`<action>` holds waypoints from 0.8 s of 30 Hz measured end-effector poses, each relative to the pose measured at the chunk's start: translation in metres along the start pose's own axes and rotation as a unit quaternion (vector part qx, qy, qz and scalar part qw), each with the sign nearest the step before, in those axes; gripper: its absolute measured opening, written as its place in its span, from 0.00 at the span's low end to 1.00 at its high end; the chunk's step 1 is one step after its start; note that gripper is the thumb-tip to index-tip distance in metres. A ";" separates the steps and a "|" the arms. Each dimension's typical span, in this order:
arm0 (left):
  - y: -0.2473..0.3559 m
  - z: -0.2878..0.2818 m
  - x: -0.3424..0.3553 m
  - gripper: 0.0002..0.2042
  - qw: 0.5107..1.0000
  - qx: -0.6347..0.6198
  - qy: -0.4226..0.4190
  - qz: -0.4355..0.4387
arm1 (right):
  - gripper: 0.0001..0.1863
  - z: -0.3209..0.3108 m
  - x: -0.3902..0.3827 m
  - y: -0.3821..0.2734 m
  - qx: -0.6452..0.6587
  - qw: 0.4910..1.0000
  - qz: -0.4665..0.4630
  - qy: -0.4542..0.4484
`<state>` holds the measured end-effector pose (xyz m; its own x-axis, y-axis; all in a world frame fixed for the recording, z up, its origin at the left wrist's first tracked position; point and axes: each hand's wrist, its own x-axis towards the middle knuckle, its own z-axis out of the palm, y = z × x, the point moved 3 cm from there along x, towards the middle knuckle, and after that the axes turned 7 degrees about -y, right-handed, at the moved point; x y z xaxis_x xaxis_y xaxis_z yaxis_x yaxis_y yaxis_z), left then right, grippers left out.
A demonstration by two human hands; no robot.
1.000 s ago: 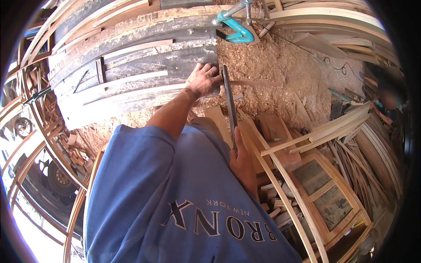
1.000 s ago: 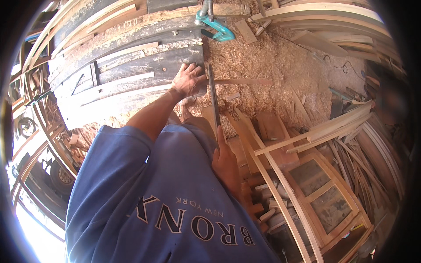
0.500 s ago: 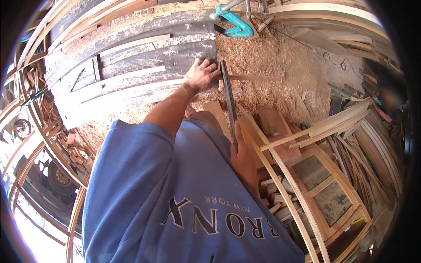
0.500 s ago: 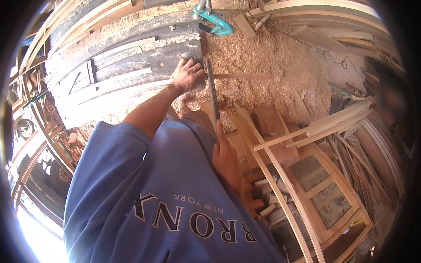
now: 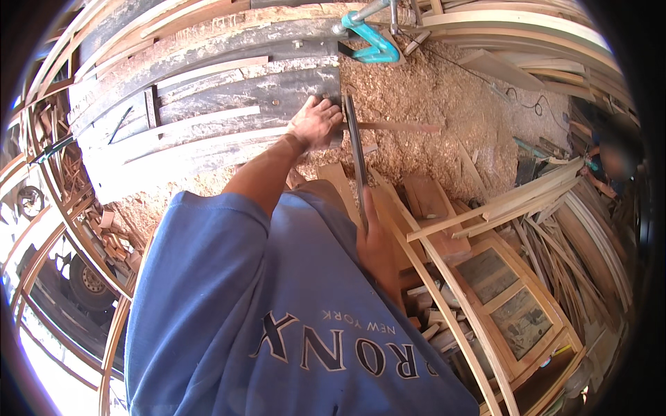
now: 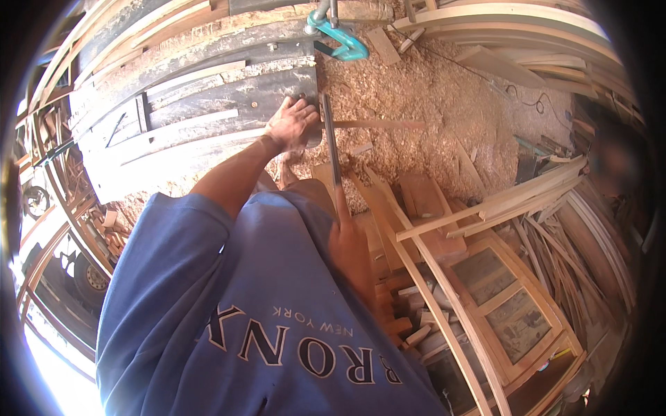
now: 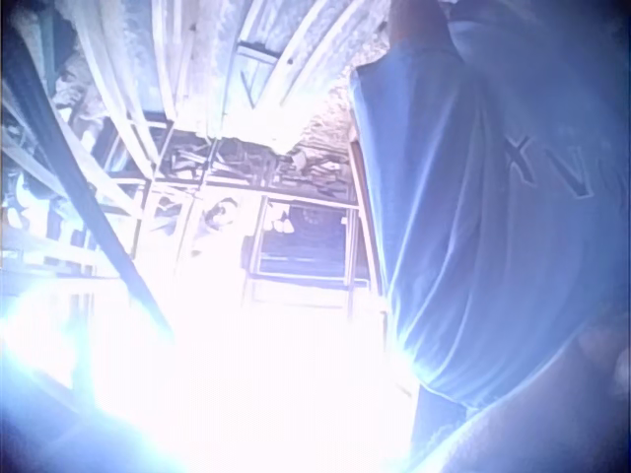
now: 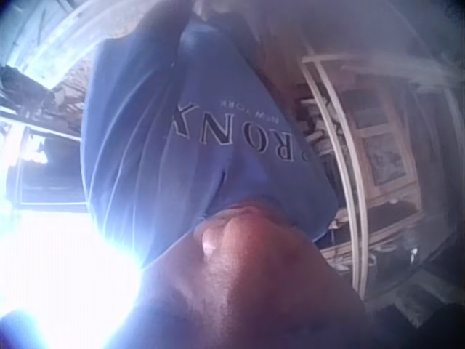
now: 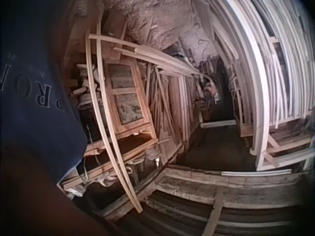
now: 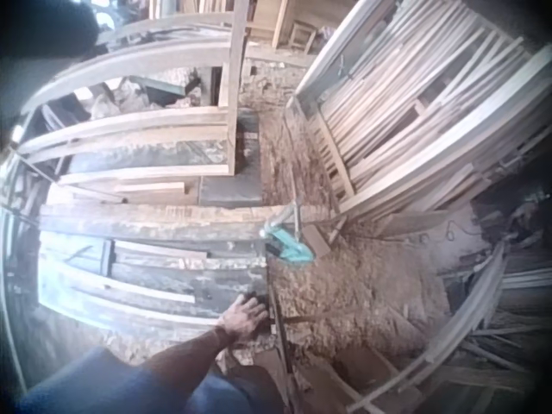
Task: The person uses a hand saw to cut thin wooden strips on a workbench. They repeatedly measure and fit the cut pieces into a wooden frame structure, then saw additional pieces to size.
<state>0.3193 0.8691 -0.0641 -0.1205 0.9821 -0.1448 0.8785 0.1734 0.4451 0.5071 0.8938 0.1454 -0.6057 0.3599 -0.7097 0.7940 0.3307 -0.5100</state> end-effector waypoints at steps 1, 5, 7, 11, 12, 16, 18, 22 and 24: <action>0.000 0.000 -0.001 0.22 1.000 0.019 0.022 0.002 | 0.36 0.001 0.021 0.003 0.014 0.998 0.052 -0.029; 0.000 0.001 -0.002 0.19 0.999 0.010 0.028 0.012 | 0.36 0.001 0.048 0.007 0.019 0.999 0.034 -0.021; 0.001 -0.002 -0.003 0.17 0.998 0.014 0.061 0.029 | 0.37 0.002 0.012 0.007 -0.009 1.000 0.004 -0.001; 0.000 -0.005 -0.001 0.14 0.998 -0.008 0.066 0.017 | 0.36 0.002 -0.033 0.008 -0.069 0.996 -0.048 0.026; 0.000 -0.005 -0.001 0.14 0.998 -0.026 0.050 0.018 | 0.36 0.004 -0.025 0.012 -0.057 0.998 -0.029 0.015; 0.003 -0.005 -0.004 0.13 0.995 -0.007 0.093 0.029 | 0.37 0.006 0.043 0.021 -0.058 0.996 -0.058 0.024; 0.003 -0.003 -0.005 0.13 0.996 0.000 0.082 0.023 | 0.37 0.009 0.042 0.026 -0.042 0.999 -0.007 0.005; 0.002 -0.002 -0.002 0.15 1.000 0.014 0.016 0.014 | 0.37 0.008 -0.022 0.024 -0.042 0.999 -0.012 0.003; 0.001 -0.003 0.000 0.16 1.000 0.026 -0.003 0.008 | 0.37 0.008 -0.029 0.025 -0.054 0.998 -0.023 0.006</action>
<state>0.3186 0.8691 -0.0610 -0.1035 0.9843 -0.1432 0.9030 0.1534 0.4014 0.5452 0.8846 0.1493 -0.6425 0.3525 -0.6804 0.7557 0.4385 -0.4864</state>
